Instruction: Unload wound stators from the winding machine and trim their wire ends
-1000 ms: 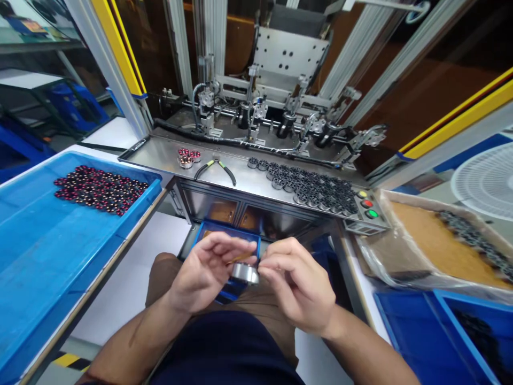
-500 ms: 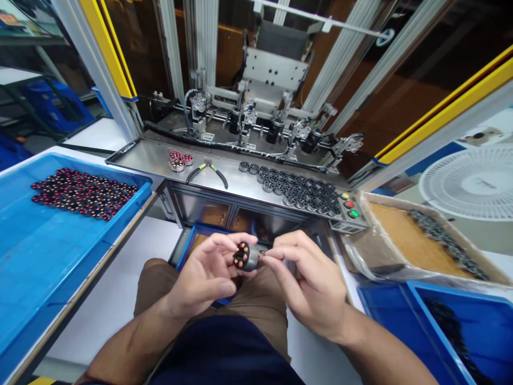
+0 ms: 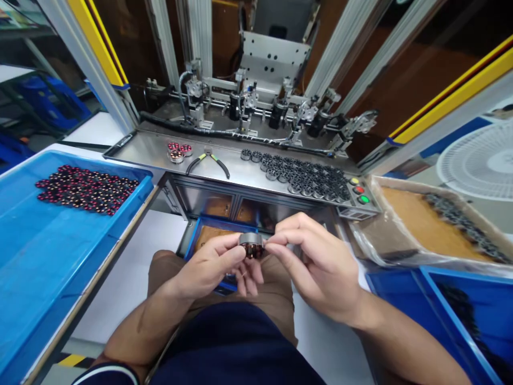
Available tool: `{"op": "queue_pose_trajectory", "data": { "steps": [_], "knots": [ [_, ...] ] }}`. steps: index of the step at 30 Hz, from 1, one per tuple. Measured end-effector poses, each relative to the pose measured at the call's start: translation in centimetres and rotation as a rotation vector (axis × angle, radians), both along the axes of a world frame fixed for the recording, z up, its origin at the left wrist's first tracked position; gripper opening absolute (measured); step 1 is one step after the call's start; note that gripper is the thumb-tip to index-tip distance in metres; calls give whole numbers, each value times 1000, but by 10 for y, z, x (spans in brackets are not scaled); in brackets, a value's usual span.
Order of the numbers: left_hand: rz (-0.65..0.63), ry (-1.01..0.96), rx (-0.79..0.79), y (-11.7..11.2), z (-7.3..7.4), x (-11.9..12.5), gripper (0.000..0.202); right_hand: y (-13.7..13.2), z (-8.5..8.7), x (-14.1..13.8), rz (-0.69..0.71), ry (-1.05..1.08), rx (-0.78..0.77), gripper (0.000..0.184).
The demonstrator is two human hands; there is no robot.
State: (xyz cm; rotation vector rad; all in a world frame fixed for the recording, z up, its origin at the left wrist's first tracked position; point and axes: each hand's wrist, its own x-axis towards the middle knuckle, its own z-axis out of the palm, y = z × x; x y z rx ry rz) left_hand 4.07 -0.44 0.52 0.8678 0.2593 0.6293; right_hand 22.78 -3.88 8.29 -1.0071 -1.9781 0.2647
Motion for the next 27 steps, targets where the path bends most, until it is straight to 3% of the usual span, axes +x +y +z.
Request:
{"op": "queue_pose_trajectory", "data": {
  "steps": [6, 9, 11, 15, 16, 17, 24, 27],
  "knots": [
    [323, -175, 87, -3, 5, 0, 43, 0, 4, -4, -62, 40, -56, 11],
    [409, -282, 35, 3, 3, 2, 37, 3, 4, -4, 10, 85, -88, 13],
    [274, -257, -71, 9, -1, 6, 46, 6, 3, -3, 99, 103, -94, 14],
    [-438, -114, -206, 17, -12, 12, 82, 9, 3, -2, 168, 93, -95, 13],
    [-513, -109, -207, 17, -14, 12, 81, 8, 4, -1, 162, 89, -96, 13],
    [-508, -111, -201, 16, -15, 12, 77, 8, 4, 0, 149, 85, -98, 13],
    [53, -139, -53, 1, -2, 7, 34, 3, 4, 0, -11, 83, -69, 12],
    [329, -186, 52, -4, 1, 8, 35, 4, 2, -1, -49, 117, -81, 13]
  ]
}}
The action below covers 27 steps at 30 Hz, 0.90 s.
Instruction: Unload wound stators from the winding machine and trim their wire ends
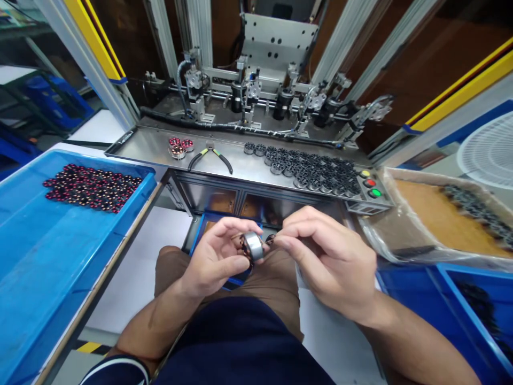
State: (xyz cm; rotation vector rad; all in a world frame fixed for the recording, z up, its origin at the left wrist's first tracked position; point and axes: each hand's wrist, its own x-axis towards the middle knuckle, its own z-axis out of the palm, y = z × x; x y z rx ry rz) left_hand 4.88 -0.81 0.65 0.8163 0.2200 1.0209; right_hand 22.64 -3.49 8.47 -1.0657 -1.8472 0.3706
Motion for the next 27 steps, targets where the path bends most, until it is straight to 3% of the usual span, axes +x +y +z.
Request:
{"op": "queue_pose_trajectory", "data": {
  "steps": [2, 4, 5, 8, 9, 10, 13, 14, 17, 21, 23, 27],
  "knots": [
    [125, -54, 26, 0, -1, 2, 40, 2, -2, 0, 16, 24, -14, 14],
    [82, -77, -40, 4, -4, 4, 41, 3, -4, 0, 75, 35, -13, 15],
    [-43, -65, -97, 7, -7, 5, 41, 5, -5, 0, 108, 35, -6, 14],
    [-600, 0, -236, 16, -15, 5, 70, 7, -7, 2, 167, 36, 15, 13],
    [-712, 6, -249, 18, -17, 5, 74, 8, -8, 3, 168, 38, 17, 13],
    [-744, -3, -248, 19, -18, 4, 71, 8, -8, 5, 161, 37, 19, 13],
    [-536, -21, -197, 15, -16, 2, 35, 8, -9, 7, 103, 18, 46, 13],
    [-452, -14, -163, 12, -13, 1, 32, 8, -9, 7, 76, 14, 53, 13],
    [-201, 27, -27, 3, -8, 0, 48, 7, -9, 7, 18, 20, 45, 14],
    [98, 27, 131, -2, -10, 2, 48, 8, -10, 4, 37, 31, 42, 16],
    [159, 20, 151, -1, -14, 5, 52, 9, -10, 3, 66, 30, 59, 15],
    [100, 83, 140, 2, -18, 10, 48, 11, -11, 4, 98, 42, 103, 13]
  ]
}}
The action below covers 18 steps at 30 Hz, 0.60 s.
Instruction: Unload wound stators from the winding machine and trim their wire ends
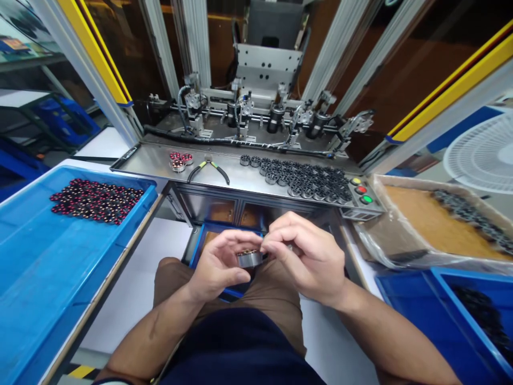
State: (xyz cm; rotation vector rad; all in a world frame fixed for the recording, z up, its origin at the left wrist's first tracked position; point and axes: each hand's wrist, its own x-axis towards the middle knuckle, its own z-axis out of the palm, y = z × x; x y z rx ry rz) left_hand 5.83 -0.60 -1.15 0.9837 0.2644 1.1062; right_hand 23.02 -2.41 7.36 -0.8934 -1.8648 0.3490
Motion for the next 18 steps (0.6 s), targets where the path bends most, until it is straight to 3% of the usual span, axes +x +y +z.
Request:
{"op": "queue_pose_trajectory", "data": {
  "steps": [5, 8, 12, 18],
  "knots": [
    [149, 52, 49, 3, -1, -2, 27, -6, -1, -4, -95, 87, -19, 11],
    [171, 36, 61, 8, -1, -6, 30, -16, -9, -16, -143, 285, -277, 18],
    [130, 29, 81, 15, -2, -11, 29, -25, -33, -35, 52, 651, -804, 30],
    [50, 4, 137, 19, -1, -14, 31, -24, -57, -41, 236, 986, -1000, 32]
  ]
}}
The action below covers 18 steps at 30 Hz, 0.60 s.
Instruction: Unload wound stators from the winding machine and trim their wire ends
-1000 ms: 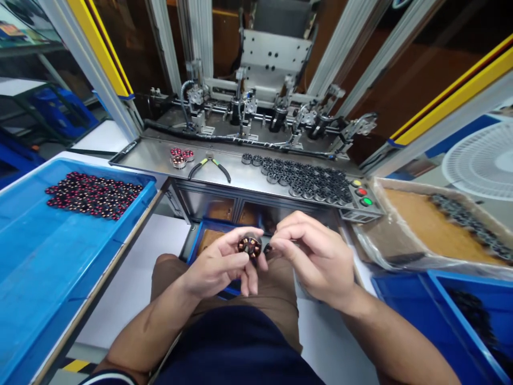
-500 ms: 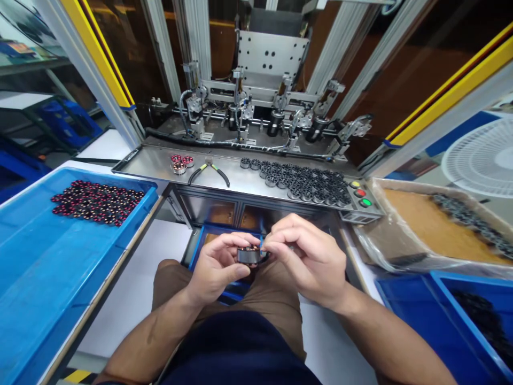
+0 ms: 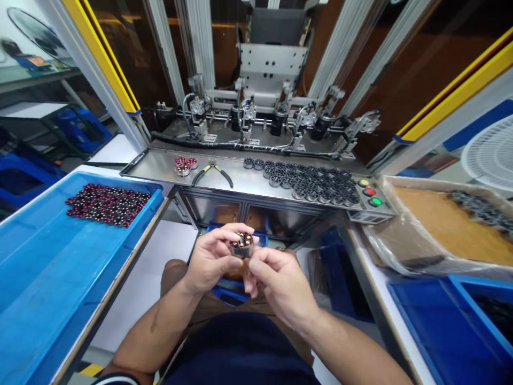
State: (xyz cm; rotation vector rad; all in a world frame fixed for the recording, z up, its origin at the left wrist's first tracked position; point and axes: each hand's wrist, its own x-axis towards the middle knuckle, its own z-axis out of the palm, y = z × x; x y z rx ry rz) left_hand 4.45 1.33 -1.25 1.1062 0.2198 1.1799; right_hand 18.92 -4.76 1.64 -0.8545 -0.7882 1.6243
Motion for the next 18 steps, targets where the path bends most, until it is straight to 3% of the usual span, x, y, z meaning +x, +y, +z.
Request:
{"op": "queue_pose_trajectory", "data": {
  "steps": [5, 8, 10, 12, 13, 15, 18],
  "knots": [
    [-7, 38, 101, 0, 4, 0, 34, 1, -3, 4, 147, 227, 4, 51],
    [-65, 88, 189, -2, 7, -2, 37, 0, -6, 4, 169, 231, 90, 38],
    [-36, 141, 228, -5, 9, -5, 59, -1, -9, 6, 153, 190, 152, 32],
    [119, 248, 246, -9, 12, -10, 84, -2, -13, 12, 52, 25, 274, 34],
    [217, 327, 259, -11, 15, -13, 86, -2, -14, 16, -40, -111, 368, 36],
    [329, 517, 302, -16, 19, -16, 70, -3, -17, 22, -227, -416, 577, 39],
    [275, 690, 354, -23, 25, -14, 55, -6, -18, 26, -360, -707, 783, 44]
  ]
}}
